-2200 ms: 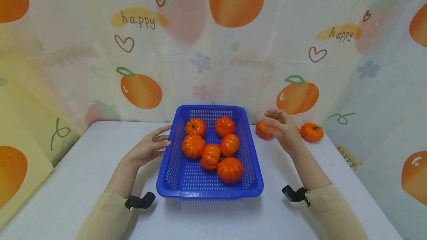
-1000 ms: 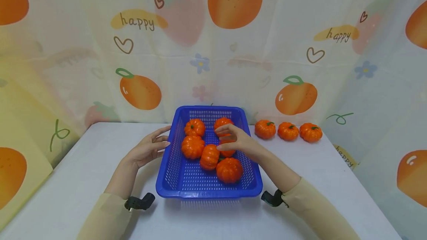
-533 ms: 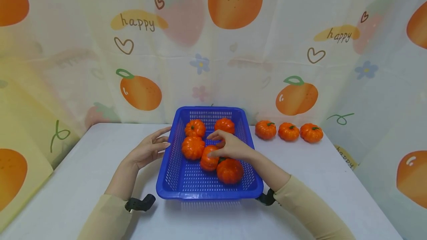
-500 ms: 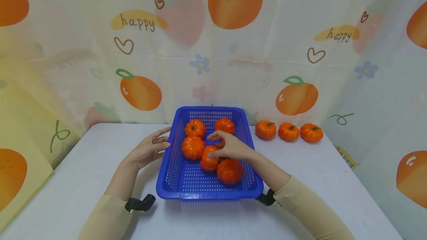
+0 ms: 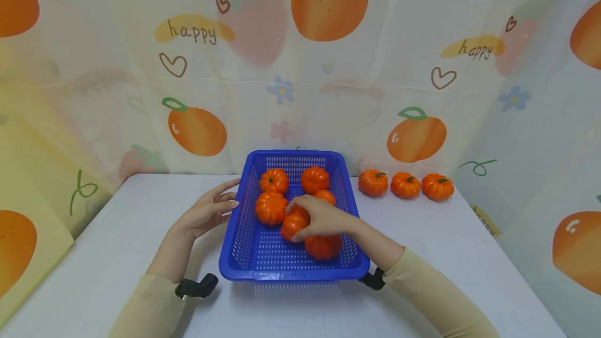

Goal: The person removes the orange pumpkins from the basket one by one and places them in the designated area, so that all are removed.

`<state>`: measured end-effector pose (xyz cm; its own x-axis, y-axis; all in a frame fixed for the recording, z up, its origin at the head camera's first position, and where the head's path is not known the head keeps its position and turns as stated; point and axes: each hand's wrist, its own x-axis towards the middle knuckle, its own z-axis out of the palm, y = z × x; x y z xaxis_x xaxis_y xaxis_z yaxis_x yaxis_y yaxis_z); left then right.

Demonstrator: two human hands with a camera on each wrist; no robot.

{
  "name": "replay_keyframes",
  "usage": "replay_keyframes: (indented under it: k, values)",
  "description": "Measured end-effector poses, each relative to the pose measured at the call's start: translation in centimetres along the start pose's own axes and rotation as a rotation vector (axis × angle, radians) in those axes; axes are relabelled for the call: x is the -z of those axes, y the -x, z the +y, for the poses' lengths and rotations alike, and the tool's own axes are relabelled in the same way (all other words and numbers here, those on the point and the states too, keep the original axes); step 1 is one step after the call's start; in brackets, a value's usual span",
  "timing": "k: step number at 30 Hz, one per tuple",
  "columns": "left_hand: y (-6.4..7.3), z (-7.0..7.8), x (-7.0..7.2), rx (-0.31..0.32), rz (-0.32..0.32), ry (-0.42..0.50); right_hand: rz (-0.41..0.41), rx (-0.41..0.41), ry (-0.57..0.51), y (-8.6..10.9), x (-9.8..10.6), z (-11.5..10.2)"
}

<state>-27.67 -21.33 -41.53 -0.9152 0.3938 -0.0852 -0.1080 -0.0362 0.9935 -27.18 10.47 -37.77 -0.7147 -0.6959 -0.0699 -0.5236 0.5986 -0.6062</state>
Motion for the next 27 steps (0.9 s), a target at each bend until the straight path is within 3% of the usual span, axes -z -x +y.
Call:
replay_keyframes:
  k: [12, 17, 27]
  values:
    - [0.01, -0.08, 0.02, 0.002, -0.005, 0.011, -0.015, 0.012, 0.054, -0.17, -0.34, 0.05]
    - [-0.02, -0.23, 0.17, 0.004, -0.002, 0.004, -0.064, 0.007, 0.042, -0.03, -0.58, -0.13]
    - [0.00, 0.00, 0.09, 0.004, -0.003, 0.000, -0.113, -0.036, 0.127, 0.23, -0.50, -0.52]
